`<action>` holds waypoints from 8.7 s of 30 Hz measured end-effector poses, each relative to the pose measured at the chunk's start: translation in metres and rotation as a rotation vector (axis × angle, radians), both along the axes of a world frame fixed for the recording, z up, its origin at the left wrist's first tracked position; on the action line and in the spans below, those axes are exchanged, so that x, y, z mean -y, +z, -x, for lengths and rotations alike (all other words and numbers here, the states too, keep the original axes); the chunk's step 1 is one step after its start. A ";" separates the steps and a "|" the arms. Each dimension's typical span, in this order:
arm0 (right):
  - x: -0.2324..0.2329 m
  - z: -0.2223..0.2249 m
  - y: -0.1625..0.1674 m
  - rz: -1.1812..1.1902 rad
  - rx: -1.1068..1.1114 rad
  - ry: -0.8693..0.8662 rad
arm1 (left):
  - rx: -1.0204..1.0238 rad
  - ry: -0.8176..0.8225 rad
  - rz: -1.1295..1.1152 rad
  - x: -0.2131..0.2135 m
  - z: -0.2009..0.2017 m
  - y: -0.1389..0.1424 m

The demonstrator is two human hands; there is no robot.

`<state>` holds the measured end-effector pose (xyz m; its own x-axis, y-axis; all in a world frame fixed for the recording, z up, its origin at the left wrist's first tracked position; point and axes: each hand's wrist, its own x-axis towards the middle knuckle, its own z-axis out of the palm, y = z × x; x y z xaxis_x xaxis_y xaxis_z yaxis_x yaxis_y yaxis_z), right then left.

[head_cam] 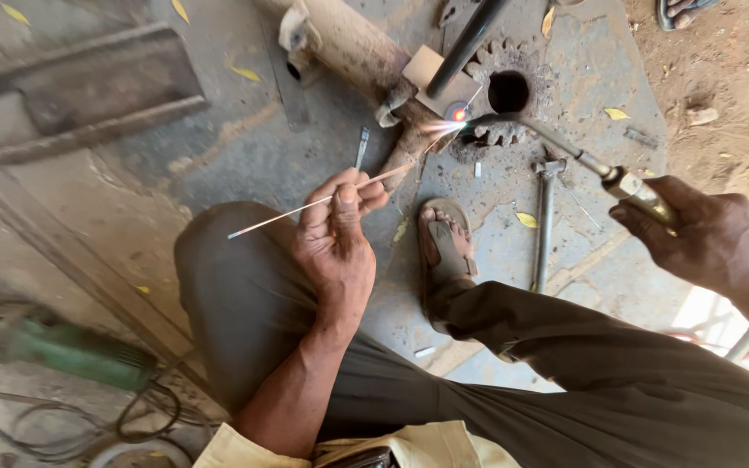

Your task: The person uses a welding torch and filler rod to weld a metal pipe to a larger metal component. They repeatedly apply the torch and rod to the joint, creating sparks and molten metal, then occasionally tap the weld with a hammer.

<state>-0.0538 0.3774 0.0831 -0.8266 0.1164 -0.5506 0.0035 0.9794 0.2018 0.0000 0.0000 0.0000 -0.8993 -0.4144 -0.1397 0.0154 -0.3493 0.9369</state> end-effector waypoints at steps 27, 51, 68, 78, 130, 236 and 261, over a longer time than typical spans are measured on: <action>0.091 0.105 -0.024 0.120 -0.100 0.488 | -0.111 0.095 -0.074 0.068 0.105 -0.026; 0.147 0.113 -0.019 -0.029 0.019 0.224 | -0.095 0.095 -0.084 0.104 0.104 -0.033; 0.180 0.143 -0.013 -0.152 0.186 -0.148 | -0.078 0.126 -0.112 0.122 0.118 -0.037; 0.162 0.142 -0.021 -0.048 -0.002 0.161 | -0.090 0.112 -0.102 0.135 0.126 -0.038; 0.247 0.200 0.017 0.105 -0.162 0.080 | -0.285 0.252 0.292 0.235 0.197 0.003; 0.330 0.415 -0.066 0.406 0.372 0.013 | 0.050 0.313 0.056 0.259 0.215 -0.056; 0.309 0.405 -0.094 0.501 0.319 0.041 | 0.046 0.292 0.120 0.257 0.208 -0.062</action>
<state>-0.4584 0.0682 -0.0105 -0.6097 -0.2500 -0.7522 -0.0209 0.9537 -0.3000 -0.2077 -0.2569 -0.0623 -0.7337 -0.6702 -0.1119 0.0555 -0.2232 0.9732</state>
